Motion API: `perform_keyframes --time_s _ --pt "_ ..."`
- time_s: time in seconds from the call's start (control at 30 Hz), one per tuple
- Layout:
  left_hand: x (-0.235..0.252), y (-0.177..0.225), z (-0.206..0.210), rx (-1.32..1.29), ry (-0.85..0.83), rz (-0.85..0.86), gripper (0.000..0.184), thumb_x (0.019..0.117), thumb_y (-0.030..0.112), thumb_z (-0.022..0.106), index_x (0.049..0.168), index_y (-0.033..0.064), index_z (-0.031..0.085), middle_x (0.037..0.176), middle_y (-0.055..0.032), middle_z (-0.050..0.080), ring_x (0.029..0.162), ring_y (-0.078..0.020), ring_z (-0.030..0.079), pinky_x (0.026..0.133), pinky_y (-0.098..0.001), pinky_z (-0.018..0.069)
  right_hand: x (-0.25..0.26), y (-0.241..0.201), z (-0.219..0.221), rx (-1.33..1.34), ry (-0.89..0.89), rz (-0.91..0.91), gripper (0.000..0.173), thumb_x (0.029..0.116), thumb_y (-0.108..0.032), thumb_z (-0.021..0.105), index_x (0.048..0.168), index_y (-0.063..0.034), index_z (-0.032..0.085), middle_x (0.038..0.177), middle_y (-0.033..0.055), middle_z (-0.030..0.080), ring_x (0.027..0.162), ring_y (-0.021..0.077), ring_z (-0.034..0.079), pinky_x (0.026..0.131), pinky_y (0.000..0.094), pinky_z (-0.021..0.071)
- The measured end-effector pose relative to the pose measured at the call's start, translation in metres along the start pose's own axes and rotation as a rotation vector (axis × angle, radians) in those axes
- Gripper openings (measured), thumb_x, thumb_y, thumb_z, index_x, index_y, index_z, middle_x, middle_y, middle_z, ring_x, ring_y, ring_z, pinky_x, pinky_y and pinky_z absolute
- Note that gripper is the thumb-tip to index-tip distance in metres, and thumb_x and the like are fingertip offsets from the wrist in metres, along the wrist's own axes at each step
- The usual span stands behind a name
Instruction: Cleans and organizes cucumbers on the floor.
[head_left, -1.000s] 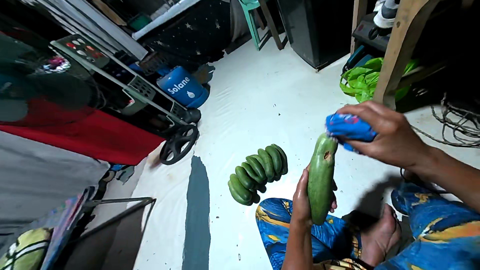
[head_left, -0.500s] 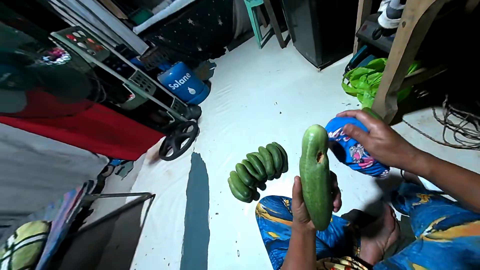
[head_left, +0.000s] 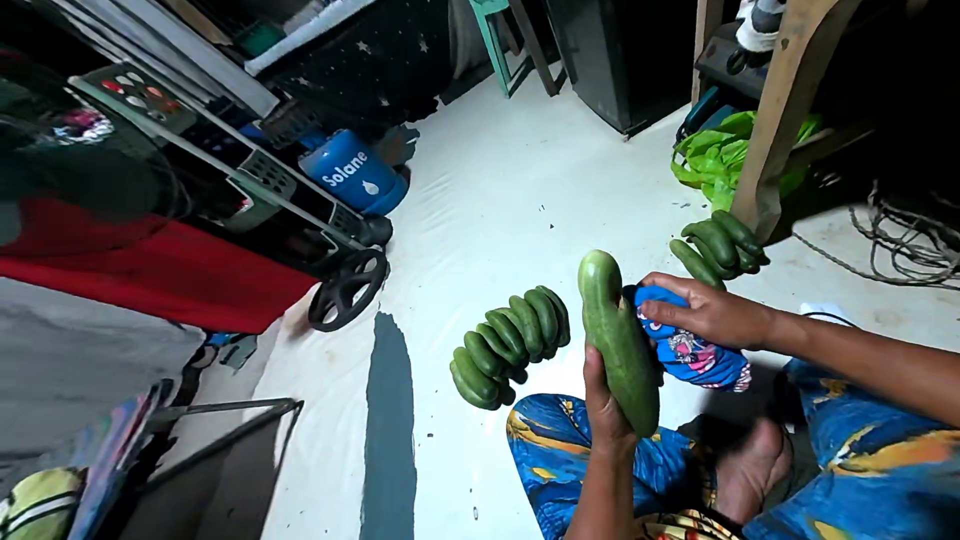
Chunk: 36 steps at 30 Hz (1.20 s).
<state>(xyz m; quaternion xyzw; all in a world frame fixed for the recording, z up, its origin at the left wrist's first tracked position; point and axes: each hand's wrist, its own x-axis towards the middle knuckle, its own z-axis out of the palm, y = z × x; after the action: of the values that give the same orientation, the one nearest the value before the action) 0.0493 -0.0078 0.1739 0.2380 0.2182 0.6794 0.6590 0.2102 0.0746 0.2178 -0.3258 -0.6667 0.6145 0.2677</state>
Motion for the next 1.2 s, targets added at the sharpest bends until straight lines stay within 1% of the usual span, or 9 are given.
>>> perform_keyframes --time_s 0.1,0.2,0.33,0.43,0.57,0.67,0.8,1.07,1.2 --pt "0.001 0.001 0.001 0.103 0.138 0.021 0.066 0.0732 0.057 0.083 0.112 0.0085 0.061 0.084 -0.0061 0.072 0.070 -0.0137 0.072 0.060 -0.0286 0.0613 0.001 0.004 0.002 -0.071 0.095 -0.015 0.028 0.1000 -0.024 0.064 0.122 -0.0075 0.059 0.090 0.0036 0.068 0.077 0.0077 0.067 0.073 0.0276 0.0570" --pt "0.001 0.008 -0.003 -0.045 0.064 -0.140 0.058 0.0718 0.055 0.084 0.102 0.0071 0.070 0.084 -0.0081 0.073 0.070 -0.0158 0.072 0.062 -0.0286 0.0609 0.002 0.005 0.003 0.078 0.092 -0.025 0.032 0.0963 -0.014 0.067 0.126 -0.0070 0.058 0.091 0.0041 0.070 0.076 0.0089 0.070 0.072 0.0253 0.0602" --pt "0.002 0.016 -0.013 -0.329 -0.170 -0.386 0.062 0.0976 0.060 0.041 0.101 0.0041 0.066 0.093 -0.0108 0.069 0.069 -0.0201 0.068 0.055 -0.0284 0.0552 -0.002 -0.002 -0.008 0.021 0.172 -0.137 0.039 0.0961 -0.013 0.067 0.133 -0.0033 0.061 0.099 0.0029 0.073 0.081 0.0063 0.070 0.075 0.0239 0.0606" --pt "0.001 0.021 -0.021 -0.394 -0.356 -0.424 0.053 0.0989 0.051 0.048 0.110 0.0031 0.067 0.102 -0.0141 0.071 0.059 -0.0199 0.068 0.049 -0.0277 0.0553 -0.007 -0.010 -0.017 -0.203 0.415 -0.327 0.029 0.0963 -0.017 0.068 0.122 -0.0044 0.066 0.097 -0.0030 0.073 0.082 -0.0019 0.069 0.075 0.0173 0.0589" --pt "0.001 0.022 -0.026 -0.174 -0.420 -0.335 0.050 0.0948 0.051 0.062 0.123 0.0095 0.063 0.106 -0.0155 0.071 0.059 -0.0182 0.067 0.049 -0.0269 0.0557 -0.016 -0.020 -0.024 -0.439 0.579 -0.509 0.038 0.0953 -0.023 0.070 0.127 -0.0026 0.064 0.106 0.0020 0.072 0.092 -0.0045 0.067 0.083 0.0128 0.0556" --pt "-0.002 0.022 -0.025 0.014 -0.364 -0.253 0.070 0.0926 0.051 0.067 0.146 0.0170 0.038 0.106 -0.0166 0.071 0.062 -0.0189 0.069 0.051 -0.0261 0.0568 -0.017 -0.022 -0.025 -0.599 0.596 -0.550 0.045 0.0938 -0.029 0.070 0.131 -0.0039 0.065 0.109 0.0076 0.073 0.095 0.0035 0.069 0.085 0.0200 0.0567" --pt "-0.003 0.025 -0.017 0.437 -0.329 -0.160 0.105 0.0911 0.067 0.058 0.159 0.0079 0.004 0.100 -0.0078 0.069 0.060 -0.0116 0.065 0.048 -0.0229 0.0547 -0.013 -0.019 -0.021 -0.781 0.567 -0.615 0.055 0.0893 -0.034 0.072 0.132 -0.0010 0.065 0.110 0.0139 0.072 0.098 0.0188 0.070 0.085 0.0340 0.0575" --pt "0.001 0.029 -0.010 0.656 -0.125 -0.018 0.086 0.1020 0.056 0.044 0.159 0.0052 0.005 0.091 0.0045 0.069 0.061 -0.0038 0.065 0.051 -0.0205 0.0562 -0.012 -0.012 0.003 -0.913 0.117 -0.851 0.041 0.0819 -0.034 0.073 0.114 -0.0079 0.075 0.098 0.0057 0.072 0.088 0.0165 0.069 0.070 0.0299 0.0577" --pt "0.001 0.026 -0.017 0.519 -0.212 -0.107 0.102 0.0924 0.067 0.055 0.158 0.0071 0.005 0.093 -0.0054 0.071 0.056 -0.0099 0.064 0.046 -0.0221 0.0537 -0.011 -0.012 -0.012 -0.843 0.306 -0.773 0.042 0.0833 -0.031 0.075 0.116 -0.0039 0.073 0.104 0.0109 0.073 0.094 0.0221 0.071 0.076 0.0382 0.0602"
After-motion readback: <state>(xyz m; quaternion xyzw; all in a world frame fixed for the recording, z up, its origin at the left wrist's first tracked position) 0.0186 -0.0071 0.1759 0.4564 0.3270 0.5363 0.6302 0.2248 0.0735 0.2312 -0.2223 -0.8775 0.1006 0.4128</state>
